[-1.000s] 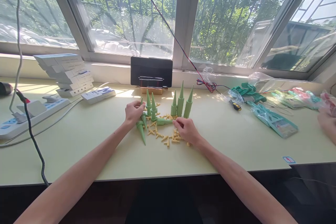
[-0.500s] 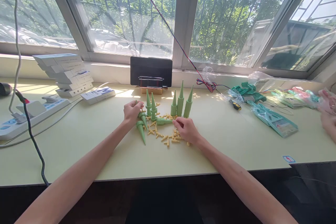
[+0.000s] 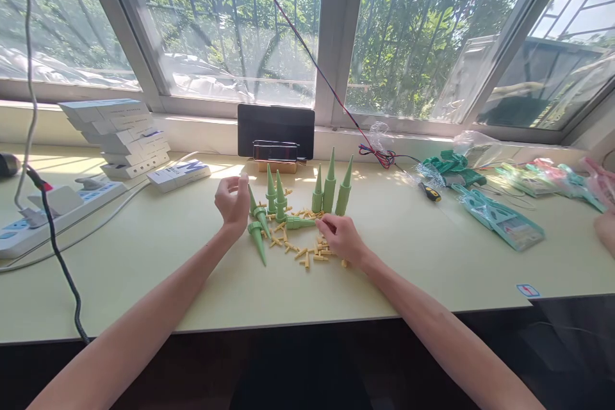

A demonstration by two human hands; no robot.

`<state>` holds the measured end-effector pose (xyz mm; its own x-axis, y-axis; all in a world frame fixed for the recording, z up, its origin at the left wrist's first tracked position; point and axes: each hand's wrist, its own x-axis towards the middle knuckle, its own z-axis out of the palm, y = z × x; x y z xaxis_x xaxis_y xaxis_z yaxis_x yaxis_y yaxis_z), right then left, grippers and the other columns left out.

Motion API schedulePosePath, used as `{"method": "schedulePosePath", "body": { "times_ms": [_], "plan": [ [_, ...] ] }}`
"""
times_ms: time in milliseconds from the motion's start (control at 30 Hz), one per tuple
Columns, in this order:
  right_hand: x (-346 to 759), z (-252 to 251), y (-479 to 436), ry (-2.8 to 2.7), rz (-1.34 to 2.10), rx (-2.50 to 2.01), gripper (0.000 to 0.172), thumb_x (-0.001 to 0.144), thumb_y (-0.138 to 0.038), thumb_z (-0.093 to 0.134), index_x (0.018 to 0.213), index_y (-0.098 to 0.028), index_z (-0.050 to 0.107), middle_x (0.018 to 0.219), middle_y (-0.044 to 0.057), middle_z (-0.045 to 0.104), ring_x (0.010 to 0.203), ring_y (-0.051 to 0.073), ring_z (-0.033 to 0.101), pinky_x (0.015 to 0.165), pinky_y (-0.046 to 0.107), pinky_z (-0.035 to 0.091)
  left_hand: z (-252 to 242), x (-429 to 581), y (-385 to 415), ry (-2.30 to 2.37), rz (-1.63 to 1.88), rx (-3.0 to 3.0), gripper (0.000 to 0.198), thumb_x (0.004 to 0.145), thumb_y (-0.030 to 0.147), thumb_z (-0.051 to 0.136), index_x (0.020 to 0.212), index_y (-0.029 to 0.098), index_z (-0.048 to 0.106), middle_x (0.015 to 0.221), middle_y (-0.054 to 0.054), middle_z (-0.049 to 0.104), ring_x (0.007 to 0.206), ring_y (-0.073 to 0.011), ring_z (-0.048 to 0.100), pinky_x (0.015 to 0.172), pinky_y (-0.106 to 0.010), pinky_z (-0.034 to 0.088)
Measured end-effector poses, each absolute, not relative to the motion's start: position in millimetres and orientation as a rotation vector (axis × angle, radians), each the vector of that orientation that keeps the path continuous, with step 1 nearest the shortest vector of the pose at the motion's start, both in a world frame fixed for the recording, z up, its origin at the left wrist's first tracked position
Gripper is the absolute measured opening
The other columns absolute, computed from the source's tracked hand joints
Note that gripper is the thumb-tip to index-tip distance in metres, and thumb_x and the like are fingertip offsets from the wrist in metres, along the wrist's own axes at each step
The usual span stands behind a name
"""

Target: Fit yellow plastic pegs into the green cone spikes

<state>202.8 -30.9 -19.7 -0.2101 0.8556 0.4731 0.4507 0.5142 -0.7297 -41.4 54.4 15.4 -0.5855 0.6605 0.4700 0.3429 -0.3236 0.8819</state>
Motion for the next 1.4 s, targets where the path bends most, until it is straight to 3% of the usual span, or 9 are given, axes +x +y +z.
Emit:
{"method": "schedulePosePath", "body": {
  "times_ms": [100,200,333,433,567,833,1100,1400],
  "plan": [
    [203.1,-18.8,-31.5,-1.806,0.539,-1.115,0.039,0.094,-0.039,0.045,0.061,-0.02,0.037,0.053,-0.006,0.031,0.051,0.01,0.027,0.05,0.025,0.025,21.7,-34.0,41.6,1.726,2.245,1.599,0.019,0.086,0.036,0.056,0.092,0.018,0.058,0.097,-0.008,0.06,0.094,-0.0224,0.056,0.09,-0.038,0.045],
    [204.1,-18.3,-31.3,-1.761,0.519,-1.16,0.039,0.094,-0.042,0.045,0.062,-0.02,0.041,0.053,-0.005,0.033,0.051,0.011,0.029,0.051,0.025,0.027,23.7,-21.4,25.9,1.669,2.215,1.903,0.015,0.085,0.032,0.056,0.092,0.019,0.056,0.092,-0.007,0.058,0.091,-0.022,0.054,0.087,-0.038,0.045],
    [205.7,-17.0,-31.2,-1.721,0.494,-1.195,0.034,0.093,-0.042,0.046,0.069,-0.02,0.053,0.053,-0.004,0.041,0.051,0.012,0.035,0.052,0.025,0.031,17.8,-4.3,9.9,1.391,1.782,2.35,0.018,0.088,0.034,0.053,0.079,0.02,0.059,0.076,-0.004,0.059,0.068,-0.0167,0.053,0.066,-0.03,0.045],
    [206.9,-13.8,-32.7,-1.684,0.505,-1.206,0.025,0.091,-0.039,0.049,0.079,-0.019,0.06,0.056,-0.003,0.049,0.05,0.012,0.04,0.052,0.025,0.034,10.3,2.8,5.4,1.131,1.181,2.742,0.022,0.092,0.033,0.05,0.083,0.02,0.065,0.079,-0.003,0.065,0.057,-0.012,0.052,0.054,-0.026,0.038],
    [208.8,-10.1,-34.5,-1.617,0.535,-1.213,0.022,0.089,-0.036,0.051,0.095,-0.018,0.063,0.073,0.001,0.063,0.047,0.01,0.041,0.05,0.025,0.037,4.6,3.9,5.5,1.162,0.805,2.937,0.026,0.095,0.035,0.048,0.097,0.02,0.069,0.094,-0.006,0.07,0.062,-0.0136,0.06,0.053,-0.025,0.037],
    [210.3,-13.0,-32.3,-1.595,0.556,-1.223,0.025,0.088,-0.035,0.052,0.1,-0.018,0.066,0.085,0.004,0.067,0.042,0.008,0.038,0.044,0.024,0.035,10.3,3.0,3.5,1.417,0.443,2.939,0.025,0.086,0.036,0.059,0.101,0.019,0.07,0.099,-0.009,0.069,0.072,-0.0217,0.067,0.057,-0.028,0.043],
    [208.9,-11.2,-32.5,-1.582,0.568,-1.235,0.025,0.086,-0.034,0.053,0.098,-0.017,0.067,0.089,0.006,0.069,0.041,0.007,0.037,0.043,0.024,0.034,8.6,4.0,4.0,1.444,0.336,2.937,0.018,0.089,0.028,0.054,0.097,0.018,0.067,0.101,-0.01,0.067,0.074,-0.0232,0.067,0.058,-0.03,0.043],
    [210.6,-12.5,-31.5,-1.537,0.525,-1.236,0.026,0.086,-0.031,0.052,0.102,-0.017,0.068,0.104,0.009,0.07,0.043,0.008,0.042,0.044,0.026,0.039,3.4,3.3,5.1,1.324,0.549,2.863,0.024,0.093,0.033,0.05,0.105,0.019,0.065,0.103,-0.009,0.066,0.077,-0.0223,0.067,0.061,-0.03,0.046]
  ]
}}
